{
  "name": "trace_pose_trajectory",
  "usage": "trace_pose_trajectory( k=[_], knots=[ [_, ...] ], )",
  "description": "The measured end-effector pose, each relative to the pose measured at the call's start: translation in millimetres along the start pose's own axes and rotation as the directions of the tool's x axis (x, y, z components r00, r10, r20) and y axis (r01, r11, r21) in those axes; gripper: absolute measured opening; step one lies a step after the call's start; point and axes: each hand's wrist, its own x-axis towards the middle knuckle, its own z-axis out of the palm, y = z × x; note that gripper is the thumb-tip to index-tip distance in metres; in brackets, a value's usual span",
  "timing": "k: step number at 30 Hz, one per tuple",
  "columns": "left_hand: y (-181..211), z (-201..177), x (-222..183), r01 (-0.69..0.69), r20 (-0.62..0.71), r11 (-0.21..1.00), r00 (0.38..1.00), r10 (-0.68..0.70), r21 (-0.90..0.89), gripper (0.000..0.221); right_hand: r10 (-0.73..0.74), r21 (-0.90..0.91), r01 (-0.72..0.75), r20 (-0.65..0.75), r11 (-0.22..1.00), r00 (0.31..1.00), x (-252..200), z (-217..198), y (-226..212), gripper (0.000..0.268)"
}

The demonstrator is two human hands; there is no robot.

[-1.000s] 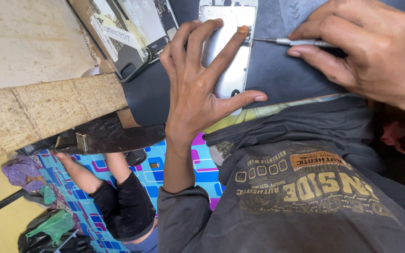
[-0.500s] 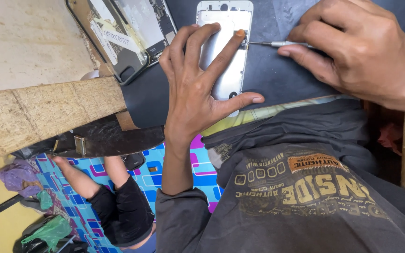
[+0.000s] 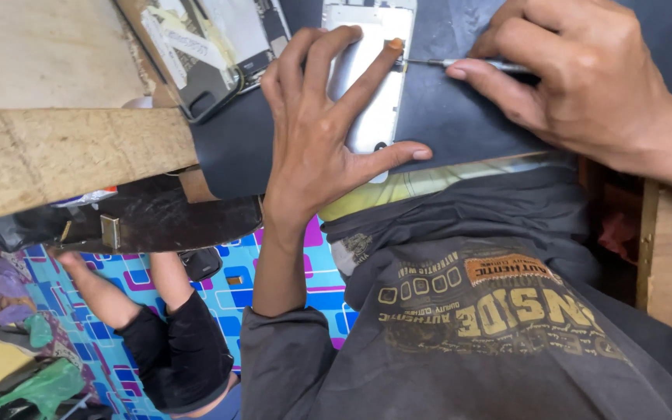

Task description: Repairing a mobile phone by manipulating the screen assembly and using a precision screwdriver to handle small screws.

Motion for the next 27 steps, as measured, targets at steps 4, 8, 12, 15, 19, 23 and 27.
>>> trace_pose_trajectory(
  k=[4, 8, 12, 15, 19, 23, 27],
  knots=[
    [-1, 1, -3, -0.016, 0.012, 0.999, 1.000, 0.016, 0.033, 0.089, 0.028, 0.007, -0.028, 0.017, 1.000, 0.999, -6, 3, 2, 0.028],
    [-2, 0, -4, -0.023, 0.016, 0.998, 1.000, 0.022, 0.058, 0.092, 0.042, 0.080, -0.044, 0.017, 0.996, 0.999, 1, 0, -2, 0.027],
    [-1, 0, -3, -0.034, 0.004, 0.998, 0.999, 0.034, 0.049, 0.091, 0.041, 0.071, -0.042, 0.020, 0.997, 0.999, -1, 1, -1, 0.029],
    [-1, 0, -2, -0.041, -0.013, 0.998, 0.999, 0.042, 0.048, 0.089, 0.033, 0.045, -0.033, 0.017, 0.998, 0.999, -1, 1, 2, 0.030],
    [-1, -1, -6, -0.007, 0.010, 1.000, 1.000, 0.007, 0.030, 0.092, 0.040, 0.062, -0.042, 0.026, 0.997, 0.999, 0, 2, 3, 0.031],
    [-1, -2, -4, -0.021, 0.008, 0.999, 1.000, 0.020, 0.024, 0.091, 0.051, 0.041, -0.052, 0.022, 0.998, 0.998, 4, -2, -2, 0.032],
    [-4, 3, -7, -0.055, -0.002, 0.995, 0.998, 0.056, 0.079, 0.095, 0.037, 0.062, -0.037, 0.007, 0.997, 0.999, 6, 1, -1, 0.030]
  ],
)
